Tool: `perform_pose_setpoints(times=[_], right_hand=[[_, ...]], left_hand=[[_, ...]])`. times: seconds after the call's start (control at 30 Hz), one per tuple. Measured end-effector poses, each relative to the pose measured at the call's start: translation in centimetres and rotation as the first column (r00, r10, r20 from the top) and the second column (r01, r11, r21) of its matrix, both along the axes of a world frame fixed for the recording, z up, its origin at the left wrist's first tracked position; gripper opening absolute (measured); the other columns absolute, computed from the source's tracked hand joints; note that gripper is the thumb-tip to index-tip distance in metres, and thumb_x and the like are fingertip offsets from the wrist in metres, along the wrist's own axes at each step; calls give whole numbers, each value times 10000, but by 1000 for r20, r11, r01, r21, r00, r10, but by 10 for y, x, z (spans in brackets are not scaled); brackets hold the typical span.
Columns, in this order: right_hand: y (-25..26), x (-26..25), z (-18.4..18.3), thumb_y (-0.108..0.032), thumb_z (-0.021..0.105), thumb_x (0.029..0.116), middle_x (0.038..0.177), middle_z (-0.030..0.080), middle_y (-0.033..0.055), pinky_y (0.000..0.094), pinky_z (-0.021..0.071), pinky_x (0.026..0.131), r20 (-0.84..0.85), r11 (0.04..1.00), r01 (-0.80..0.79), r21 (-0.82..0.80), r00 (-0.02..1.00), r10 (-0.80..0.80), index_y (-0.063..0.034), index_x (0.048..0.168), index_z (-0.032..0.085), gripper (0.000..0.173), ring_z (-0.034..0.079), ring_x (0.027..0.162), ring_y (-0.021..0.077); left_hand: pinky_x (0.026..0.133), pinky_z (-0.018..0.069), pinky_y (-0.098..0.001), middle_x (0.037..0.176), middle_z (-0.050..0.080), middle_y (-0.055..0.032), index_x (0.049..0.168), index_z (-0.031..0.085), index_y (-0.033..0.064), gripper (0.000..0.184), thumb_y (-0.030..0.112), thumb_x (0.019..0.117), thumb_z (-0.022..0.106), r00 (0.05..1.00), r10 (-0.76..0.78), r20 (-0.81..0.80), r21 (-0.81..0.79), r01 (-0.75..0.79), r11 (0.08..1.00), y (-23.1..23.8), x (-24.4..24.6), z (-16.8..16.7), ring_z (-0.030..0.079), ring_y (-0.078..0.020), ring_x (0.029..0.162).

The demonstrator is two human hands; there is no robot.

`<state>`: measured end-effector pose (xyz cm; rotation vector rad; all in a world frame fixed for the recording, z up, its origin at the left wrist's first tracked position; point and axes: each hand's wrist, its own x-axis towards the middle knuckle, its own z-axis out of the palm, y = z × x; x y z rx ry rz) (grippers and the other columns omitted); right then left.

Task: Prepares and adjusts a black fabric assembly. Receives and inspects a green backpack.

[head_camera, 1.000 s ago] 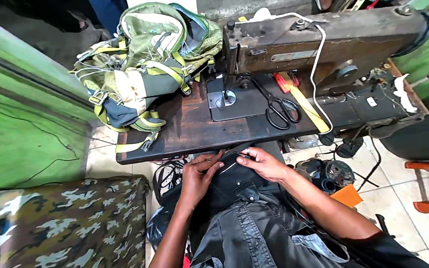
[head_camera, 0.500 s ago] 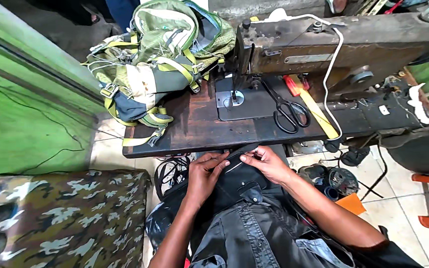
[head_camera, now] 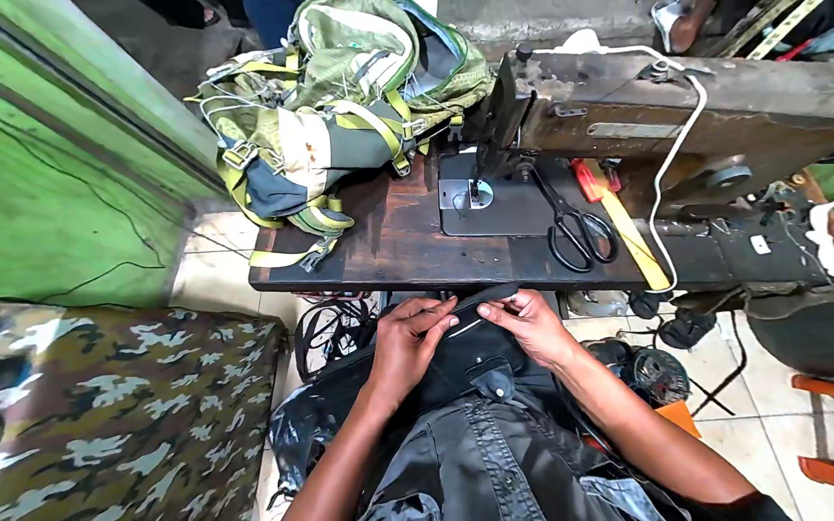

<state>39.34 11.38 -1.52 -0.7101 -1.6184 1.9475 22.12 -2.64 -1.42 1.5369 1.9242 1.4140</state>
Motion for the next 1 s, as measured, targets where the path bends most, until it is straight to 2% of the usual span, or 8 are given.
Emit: perform_pose_setpoints(times=[0.47, 0.6, 0.67, 0.73, 0.8, 0.87, 0.93, 1.0], right_hand=[[-4, 5, -8, -101, 741, 920, 919, 766, -76, 229, 588, 842, -100, 987, -8, 161, 995, 24, -116, 971, 777, 64, 699, 855, 3], [1, 10, -7, -147, 746, 931, 943, 766, -91, 232, 588, 857, -143, 986, -9, 166, 989, 33, -165, 981, 783, 65, 698, 884, 3], [7, 17, -8, -165, 751, 926, 975, 771, -79, 257, 590, 893, -151, 991, 24, 132, 988, -4, -186, 1000, 789, 86, 705, 925, 21], [13, 23, -10, -201, 766, 914, 973, 773, -78, 268, 593, 887, -151, 993, 87, 85, 986, -74, -215, 1001, 788, 91, 708, 926, 30], [17, 29, -12, -231, 784, 898, 975, 770, -78, 278, 600, 873, -142, 988, 149, 31, 980, -143, -235, 1009, 770, 111, 712, 920, 42], [21, 32, -13, -262, 767, 914, 987, 766, -88, 279, 607, 862, -117, 987, 162, 7, 980, -160, -253, 1033, 741, 122, 716, 923, 46], [29, 33, -13, -288, 747, 933, 996, 765, -97, 271, 605, 874, -129, 985, 171, 0, 977, -170, -266, 1040, 728, 111, 716, 937, 42], [37, 32, -14, -292, 729, 949, 997, 764, -96, 271, 602, 897, -160, 980, 199, -6, 967, -198, -258, 1027, 708, 88, 719, 953, 44]], left_hand=[[937, 565, -266, 1073, 770, -65, 1168, 779, 94, 254, 248, 1007, 658, 982, 37, -183, 35, -31, 999, -13, 13, 10, 718, -142, 1017], [966, 563, -491, 1194, 735, -76, 1389, 647, 151, 583, 498, 925, 716, 968, -174, -178, -307, 113, 945, -47, -22, 25, 703, -238, 1089], [970, 545, -579, 1206, 728, -112, 1352, 675, 141, 650, 458, 809, 841, 971, -238, -38, -534, 182, 826, -78, -52, 31, 698, -305, 1103], [915, 548, -586, 1082, 743, -139, 1236, 716, 82, 534, 349, 801, 873, 971, -228, 65, -656, 214, 724, -106, -76, 29, 711, -316, 1002], [859, 565, -537, 973, 750, -139, 1116, 742, 39, 370, 289, 857, 827, 985, -155, 71, -586, 167, 793, -126, -82, 18, 722, -274, 912], [901, 581, -391, 1026, 763, -68, 1121, 755, 52, 329, 289, 895, 784, 995, -12, 100, -406, 52, 913, -135, -70, 6, 720, -138, 961], [935, 586, -306, 1096, 762, -46, 1180, 735, 23, 353, 214, 890, 798, 957, 87, 276, -206, -30, 978, -130, -52, -1, 711, -73, 1015], [917, 600, -293, 1104, 757, -46, 1204, 707, -12, 385, 112, 857, 817, 874, 134, 467, -61, -120, 991, -122, -36, -2, 715, -77, 994]])
